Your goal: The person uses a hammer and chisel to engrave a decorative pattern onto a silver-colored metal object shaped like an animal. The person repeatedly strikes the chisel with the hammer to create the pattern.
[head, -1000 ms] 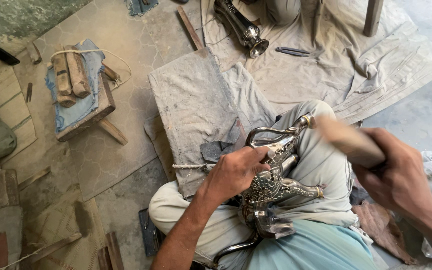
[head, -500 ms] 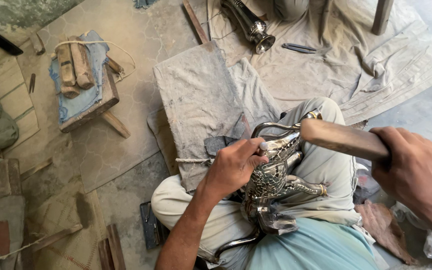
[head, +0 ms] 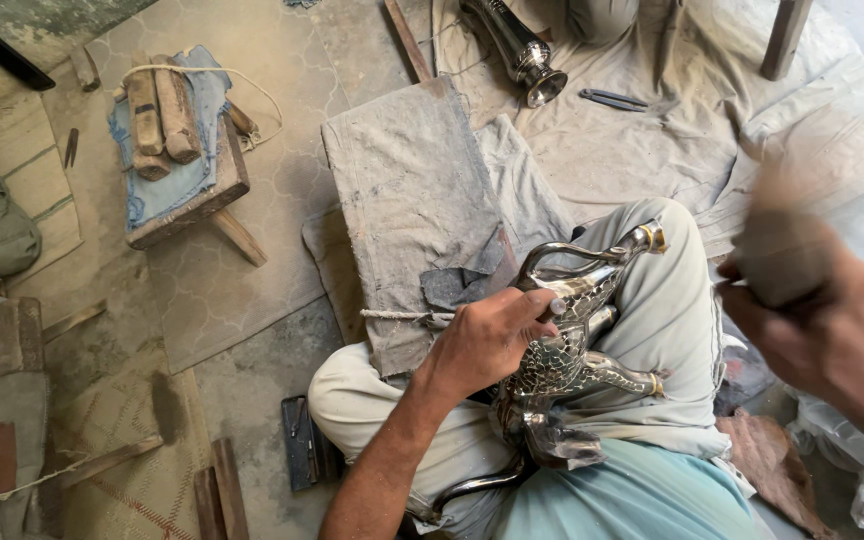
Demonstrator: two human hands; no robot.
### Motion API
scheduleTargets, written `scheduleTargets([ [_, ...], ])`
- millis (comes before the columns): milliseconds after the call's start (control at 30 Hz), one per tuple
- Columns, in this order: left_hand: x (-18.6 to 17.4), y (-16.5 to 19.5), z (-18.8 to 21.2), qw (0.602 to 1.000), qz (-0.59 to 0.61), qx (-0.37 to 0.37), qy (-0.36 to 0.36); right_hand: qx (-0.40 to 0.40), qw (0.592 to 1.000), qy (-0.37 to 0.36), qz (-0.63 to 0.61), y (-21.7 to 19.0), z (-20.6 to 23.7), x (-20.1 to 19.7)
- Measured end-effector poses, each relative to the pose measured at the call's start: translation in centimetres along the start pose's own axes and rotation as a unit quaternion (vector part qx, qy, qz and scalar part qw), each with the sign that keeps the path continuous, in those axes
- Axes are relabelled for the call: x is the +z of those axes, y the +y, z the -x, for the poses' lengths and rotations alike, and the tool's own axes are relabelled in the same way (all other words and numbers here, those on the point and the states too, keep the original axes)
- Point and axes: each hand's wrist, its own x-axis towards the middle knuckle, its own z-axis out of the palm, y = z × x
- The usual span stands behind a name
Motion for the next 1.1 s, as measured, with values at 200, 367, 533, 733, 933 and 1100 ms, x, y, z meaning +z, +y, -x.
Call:
scheduleTargets([
  [200, -0.1, 0.1, -0.2, 1.000, -0.025, -0.011, 0.009, -0.035, 0.997, -0.005, -0.063, -1.6, 0.1, 0.2],
  [367, 0.1, -0.5, -0.1, 1.000, -0.016, -0.006, -0.002, -0.082, 0.982, 0.022, 0.171, -0.7, 0.4, 0.5],
  [533, 0.2, -0.8, -0.1, 1.000, -0.011, 0.003, 0.001, -0.172, 0.936, 0.027, 0.306, 0.3, 0.7, 0.4],
  [733, 0.1, -0.7, -0.3, 1.000, -0.014, 0.010, 0.014, -0.168, 0.966, 0.049, 0.190, 0.4, 1.1, 0.8],
  [933, -0.1, -0.8, -0.3, 1.000, -0.013, 0.006, 0.004, -0.117, 0.984, 0.085, 0.107, -1.1, 1.8, 1.4],
  [1100, 0.0, -0.9, -0.2, 1.000, 0.014, 0.008, -0.005, 0.027, 0.997, 0.060, -0.048, -2.0, 2.3, 1.4],
])
